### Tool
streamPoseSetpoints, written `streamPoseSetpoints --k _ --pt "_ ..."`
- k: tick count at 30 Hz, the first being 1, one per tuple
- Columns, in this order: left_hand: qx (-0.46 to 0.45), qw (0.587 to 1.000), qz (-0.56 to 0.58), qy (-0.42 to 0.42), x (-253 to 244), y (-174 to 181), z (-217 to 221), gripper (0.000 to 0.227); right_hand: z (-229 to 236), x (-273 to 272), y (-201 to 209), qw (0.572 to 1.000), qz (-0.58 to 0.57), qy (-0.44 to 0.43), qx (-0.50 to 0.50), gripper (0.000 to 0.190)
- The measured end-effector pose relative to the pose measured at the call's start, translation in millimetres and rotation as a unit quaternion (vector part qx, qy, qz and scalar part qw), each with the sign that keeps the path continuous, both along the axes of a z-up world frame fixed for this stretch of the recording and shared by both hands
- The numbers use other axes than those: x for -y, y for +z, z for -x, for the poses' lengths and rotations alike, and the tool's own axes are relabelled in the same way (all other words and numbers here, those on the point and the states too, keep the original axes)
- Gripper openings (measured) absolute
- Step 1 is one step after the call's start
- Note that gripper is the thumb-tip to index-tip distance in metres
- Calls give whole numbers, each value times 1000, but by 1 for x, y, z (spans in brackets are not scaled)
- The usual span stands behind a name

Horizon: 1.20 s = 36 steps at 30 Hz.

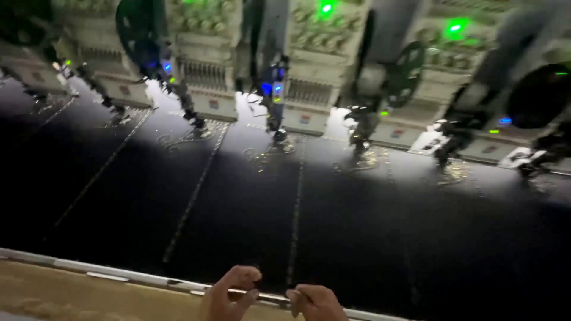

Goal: Operating a multi-head industrial embroidery machine, including using the touch-screen control panel and checking the embroidery heads.

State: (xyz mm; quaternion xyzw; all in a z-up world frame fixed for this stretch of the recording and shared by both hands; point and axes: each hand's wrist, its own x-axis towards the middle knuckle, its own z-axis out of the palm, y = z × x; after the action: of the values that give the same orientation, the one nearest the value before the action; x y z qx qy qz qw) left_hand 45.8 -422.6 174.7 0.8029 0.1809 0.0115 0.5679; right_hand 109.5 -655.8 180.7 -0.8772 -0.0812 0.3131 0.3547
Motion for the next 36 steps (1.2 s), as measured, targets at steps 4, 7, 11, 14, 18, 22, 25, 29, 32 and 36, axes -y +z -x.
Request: streamPoseSetpoints --k 4,7,11,14,18,22,25,29,32,36 --pt "-51 995 -66 -51 89 -28 67 29 80 103 61 998 39 15 -41 40" --pt "-96 979 -158 -83 143 -119 101 37 139 157 69 990 110 81 19 36" --pt "146 774 -612 73 178 -201 143 88 188 216 42 975 177 122 49 11" --pt "161 785 -596 56 190 -159 189 80 236 231 58 983 167 66 38 15" --pt "108 848 -509 -104 190 -89 202 83 269 245 48 973 203 -31 108 43" --pt "168 943 -246 -148 204 23 240 36 316 227 86 959 178 -107 195 9" --pt "123 962 -160 -182 226 71 258 23 336 238 87 973 136 -74 171 22" --pt "45 936 -215 -275 253 116 268 42 352 227 153 973 167 -79 142 49" --pt "133 916 -248 -287 263 124 242 47 338 232 176 969 137 -130 161 47" --pt "136 923 -245 -264 269 125 166 42 271 249 156 960 158 -119 198 45"
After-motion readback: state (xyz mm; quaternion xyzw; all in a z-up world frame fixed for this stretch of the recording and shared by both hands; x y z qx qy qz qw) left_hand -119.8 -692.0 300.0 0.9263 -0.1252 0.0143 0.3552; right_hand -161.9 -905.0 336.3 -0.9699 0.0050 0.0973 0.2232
